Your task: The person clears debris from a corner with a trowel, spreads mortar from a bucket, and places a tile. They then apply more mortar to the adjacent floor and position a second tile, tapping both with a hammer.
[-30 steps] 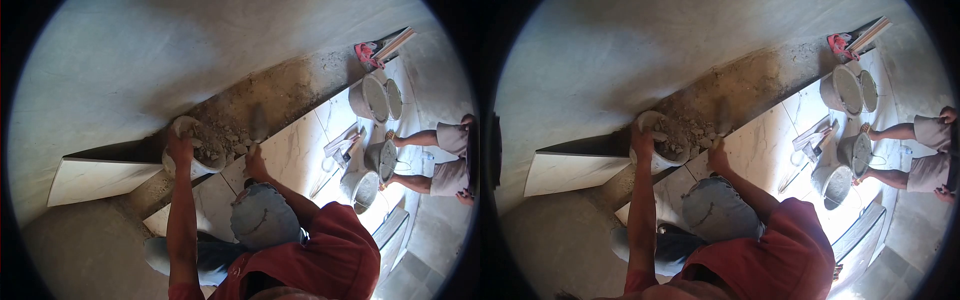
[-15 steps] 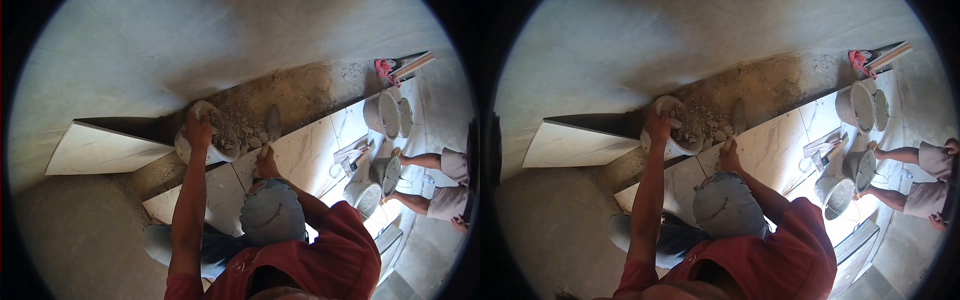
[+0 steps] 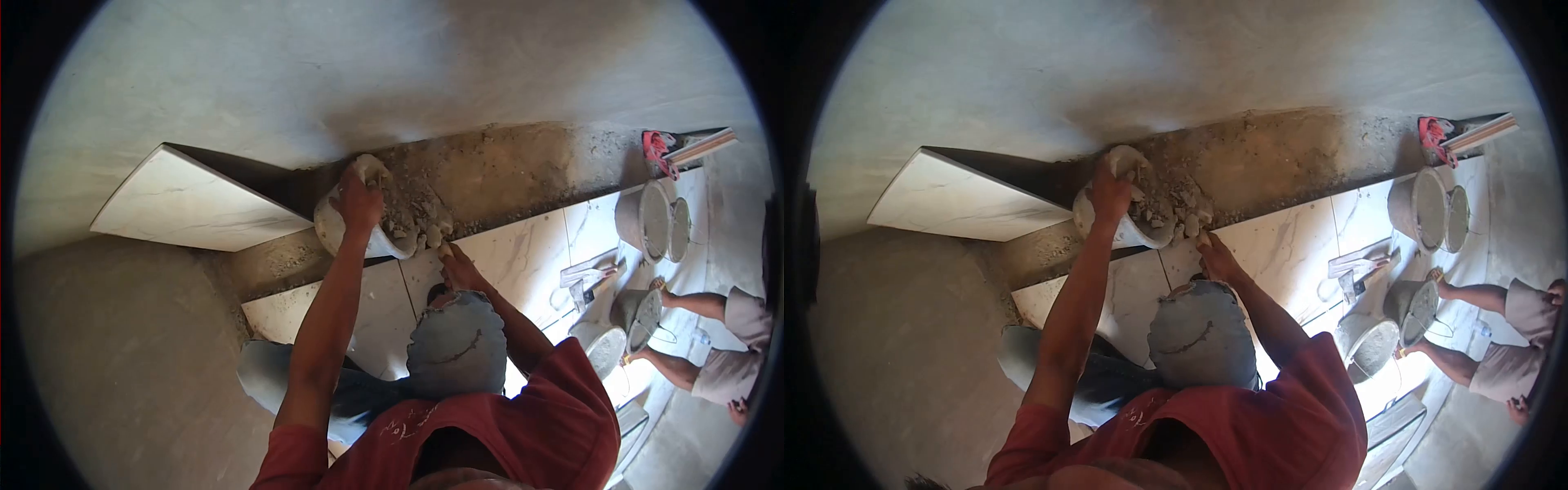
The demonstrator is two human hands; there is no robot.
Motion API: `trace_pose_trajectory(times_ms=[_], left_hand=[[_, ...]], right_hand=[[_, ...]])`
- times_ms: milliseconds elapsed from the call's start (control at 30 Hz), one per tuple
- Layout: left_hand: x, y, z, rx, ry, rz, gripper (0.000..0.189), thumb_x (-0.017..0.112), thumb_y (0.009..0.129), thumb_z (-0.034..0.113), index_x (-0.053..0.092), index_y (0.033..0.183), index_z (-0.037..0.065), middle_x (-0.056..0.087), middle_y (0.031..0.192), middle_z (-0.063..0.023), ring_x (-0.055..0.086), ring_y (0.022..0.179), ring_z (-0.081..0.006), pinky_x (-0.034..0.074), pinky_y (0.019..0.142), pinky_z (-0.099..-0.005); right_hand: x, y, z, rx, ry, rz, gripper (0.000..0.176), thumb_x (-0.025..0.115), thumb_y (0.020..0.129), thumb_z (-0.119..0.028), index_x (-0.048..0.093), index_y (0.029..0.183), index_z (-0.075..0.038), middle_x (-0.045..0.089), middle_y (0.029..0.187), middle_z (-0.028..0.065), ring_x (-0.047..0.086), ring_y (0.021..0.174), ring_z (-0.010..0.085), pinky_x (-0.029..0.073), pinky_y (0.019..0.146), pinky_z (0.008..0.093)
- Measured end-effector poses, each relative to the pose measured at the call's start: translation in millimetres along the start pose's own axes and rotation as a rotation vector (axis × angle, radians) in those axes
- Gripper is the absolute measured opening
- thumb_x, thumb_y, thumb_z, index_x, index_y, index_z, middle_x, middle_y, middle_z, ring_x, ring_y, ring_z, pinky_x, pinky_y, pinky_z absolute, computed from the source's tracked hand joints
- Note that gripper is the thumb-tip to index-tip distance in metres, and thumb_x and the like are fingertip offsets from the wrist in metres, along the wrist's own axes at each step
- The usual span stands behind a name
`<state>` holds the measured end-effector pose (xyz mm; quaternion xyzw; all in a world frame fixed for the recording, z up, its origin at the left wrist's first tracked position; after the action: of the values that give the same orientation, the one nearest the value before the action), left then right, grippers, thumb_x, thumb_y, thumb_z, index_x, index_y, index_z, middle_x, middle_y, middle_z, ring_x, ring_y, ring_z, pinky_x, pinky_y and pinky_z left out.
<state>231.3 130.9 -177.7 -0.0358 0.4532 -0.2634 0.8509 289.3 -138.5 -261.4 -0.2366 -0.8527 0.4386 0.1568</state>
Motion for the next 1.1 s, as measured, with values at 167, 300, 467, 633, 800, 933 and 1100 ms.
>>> trace_pose_trajectory(times_ms=[167,300,467,633,800,933,1100], left_hand=[[-1.7,7.2,-5.0,0.005,-0.068,-0.007,0.058,0.054,0.075,0.016,0.037,0.129,0.009,0.041,0.131,-0.0146,0.036,0.125,-0.0315,0.015,0.098,-0.0641],[-6.0,14.1,-7.6,0.035,-0.141,-0.043,0.058,0.055,0.072,0.016,0.039,0.128,0.009,0.048,0.125,-0.0151,0.041,0.121,-0.0333,0.016,0.098,-0.0639],[-1.0,17.7,-16.8,0.095,-0.132,-0.076,0.061,0.056,0.068,0.014,0.041,0.127,0.009,0.05,0.122,-0.0156,0.042,0.119,-0.0343,0.019,0.097,-0.0625],[-8.1,10.2,-33.6,0.227,-0.216,0.109,0.062,0.056,0.066,0.009,0.041,0.126,0.002,0.05,0.119,-0.0207,0.044,0.115,-0.0361,0.03,0.098,-0.0476],[-36.9,-18.5,-24.9,0.278,-0.608,-0.022,0.058,0.046,0.062,-0.002,0.044,0.12,-0.002,0.051,0.112,-0.0173,0.051,0.104,-0.029,0.04,0.091,-0.036],[-56.3,-42.8,-12.0,-0.041,-1.054,-0.083,0.066,0.043,0.057,-0.006,0.041,0.122,0.0,0.051,0.108,-0.0135,0.052,0.099,-0.0249,0.046,0.085,-0.034],[-10.3,-56.5,33.0,-0.136,-1.33,-0.229,0.07,0.044,0.055,-0.008,0.038,0.124,0.005,0.051,0.108,-0.0125,0.053,0.096,-0.0248,0.049,0.079,-0.0351]], right_hand=[[0.2,0.9,-4.7,-0.054,0.056,-0.033,0.052,0.049,0.087,-0.024,0.031,0.133,-0.008,0.049,0.067,0.0055,0.048,0.051,0.0143,0.043,0.045,0.0314],[6.0,-24.0,-41.4,-0.161,-0.22,0.007,0.053,0.051,0.086,-0.025,0.031,0.133,-0.008,0.054,0.071,0.009,0.052,0.056,0.0155,0.045,0.048,0.032],[37.4,-24.7,-58.8,-0.207,-0.284,0.007,0.056,0.051,0.085,-0.027,0.029,0.133,-0.009,0.059,0.079,0.0189,0.06,0.066,0.0259,0.048,0.056,0.0389],[49.6,-18.6,-69.6,-0.571,-0.783,0.068,0.057,0.048,0.085,-0.028,0.025,0.134,-0.011,0.058,0.088,0.0316,0.057,0.084,0.0462,0.044,0.073,0.0506],[20.1,-41.1,-64.8,-0.701,-0.605,0.166,0.058,0.051,0.085,-0.027,0.025,0.134,-0.009,0.059,0.086,0.027,0.059,0.079,0.0417,0.046,0.07,0.0467],[-20.0,-54.8,-33.7,-0.513,-0.023,0.304,0.057,0.053,0.086,-0.021,0.026,0.134,-0.009,0.058,0.078,0.0144,0.059,0.059,0.023,0.048,0.054,0.0355],[-74.6,-87.0,-29.1,-0.559,0.486,0.54,0.05,0.051,0.087,-0.019,0.028,0.131,-0.012,0.053,0.071,0.0068,0.052,0.052,0.0132,0.044,0.044,0.0273]])
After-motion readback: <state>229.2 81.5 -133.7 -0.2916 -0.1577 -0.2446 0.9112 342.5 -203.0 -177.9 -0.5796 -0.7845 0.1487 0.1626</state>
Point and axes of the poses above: each hand's wrist, its own y-axis towards the middle knuckle, its own x-axis out of the palm, z = x × y, the point moved 5 cm from there along y, towards the middle knuckle
